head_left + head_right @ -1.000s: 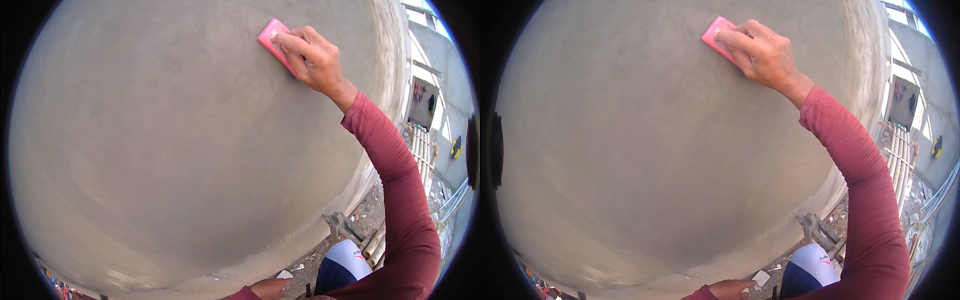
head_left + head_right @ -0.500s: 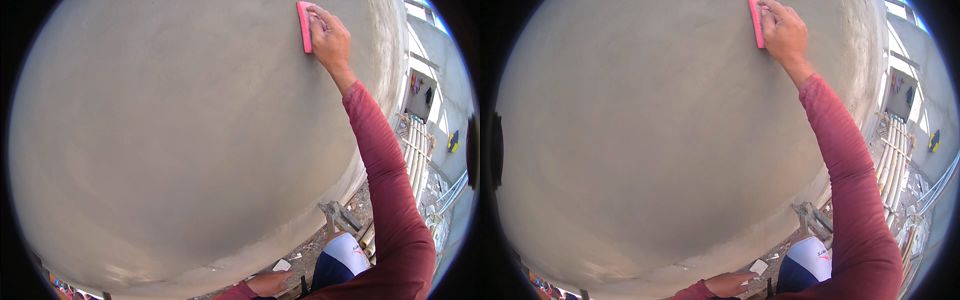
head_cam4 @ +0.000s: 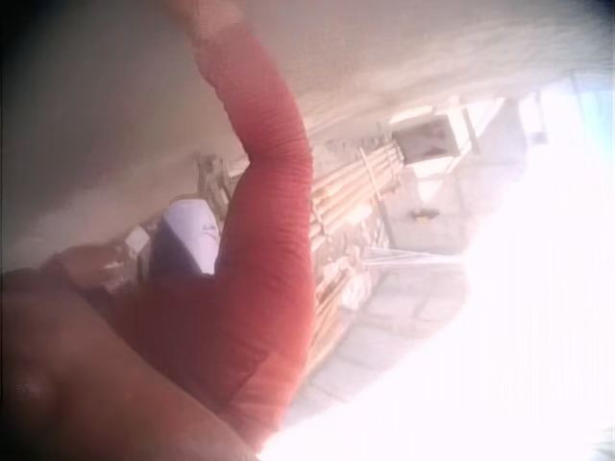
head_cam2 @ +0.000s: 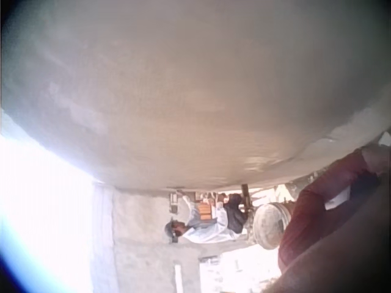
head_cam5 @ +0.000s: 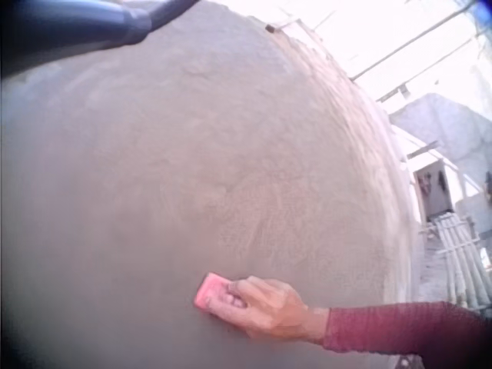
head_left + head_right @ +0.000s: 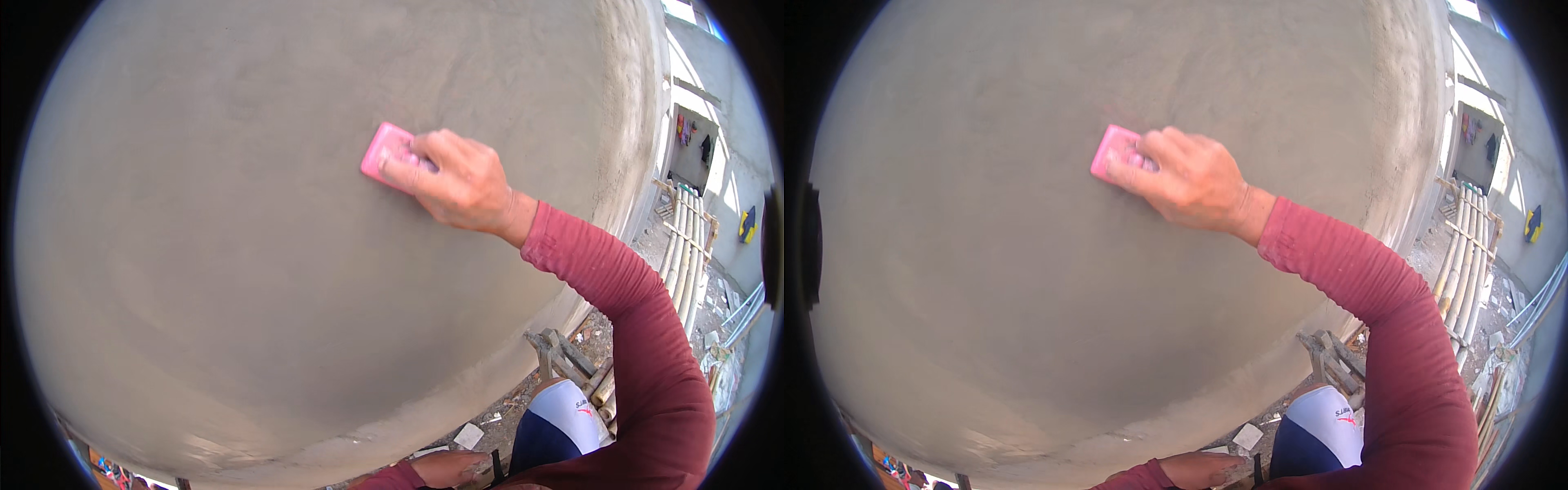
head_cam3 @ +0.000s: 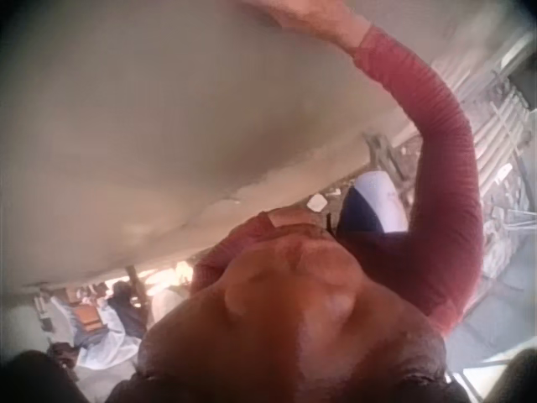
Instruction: The person smooths a concrete wall using a pink sponge. They move the sponge in circular motions across the wall surface and occasionally look down at the ground or at other workers.
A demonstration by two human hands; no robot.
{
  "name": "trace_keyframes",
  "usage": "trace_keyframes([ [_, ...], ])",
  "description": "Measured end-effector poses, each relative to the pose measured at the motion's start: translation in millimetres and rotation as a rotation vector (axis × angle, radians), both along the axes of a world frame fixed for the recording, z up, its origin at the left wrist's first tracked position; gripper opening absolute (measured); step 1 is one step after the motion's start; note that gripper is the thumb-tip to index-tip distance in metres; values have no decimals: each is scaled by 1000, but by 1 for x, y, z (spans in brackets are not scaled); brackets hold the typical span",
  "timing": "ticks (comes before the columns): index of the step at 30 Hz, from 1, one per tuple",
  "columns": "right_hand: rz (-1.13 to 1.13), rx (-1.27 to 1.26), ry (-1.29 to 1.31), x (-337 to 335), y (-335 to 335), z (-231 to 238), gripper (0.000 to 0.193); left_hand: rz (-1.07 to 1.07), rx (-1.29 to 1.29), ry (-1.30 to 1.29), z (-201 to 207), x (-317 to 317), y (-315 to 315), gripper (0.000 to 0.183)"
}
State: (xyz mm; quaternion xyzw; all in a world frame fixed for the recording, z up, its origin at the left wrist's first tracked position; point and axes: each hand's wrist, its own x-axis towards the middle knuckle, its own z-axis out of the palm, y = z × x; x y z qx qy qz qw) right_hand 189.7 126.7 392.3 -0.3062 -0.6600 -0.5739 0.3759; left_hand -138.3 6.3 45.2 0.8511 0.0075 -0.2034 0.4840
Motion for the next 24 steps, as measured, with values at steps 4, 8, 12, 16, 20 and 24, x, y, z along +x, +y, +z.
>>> trace_keyframes([
  [4,67,-618,27,13,-100,-139,44,407,-52,-195,83,14,32,63],
  [8,491,-887,539,-57,-176,-196,26,785,-487,-942,111,31,42,82],
  [12,588,-901,727,-99,-195,-221,21,697,-414,-1087,111,29,45,87],
  [16,592,-819,770,-99,-193,-221,21,902,-709,-1078,113,50,20,85],
  [20,557,-763,814,-99,-192,-216,22,913,-870,-1050,120,63,13,83],
  [24,613,-645,819,-111,-161,-187,22,910,-511,-582,128,43,8,87],
])
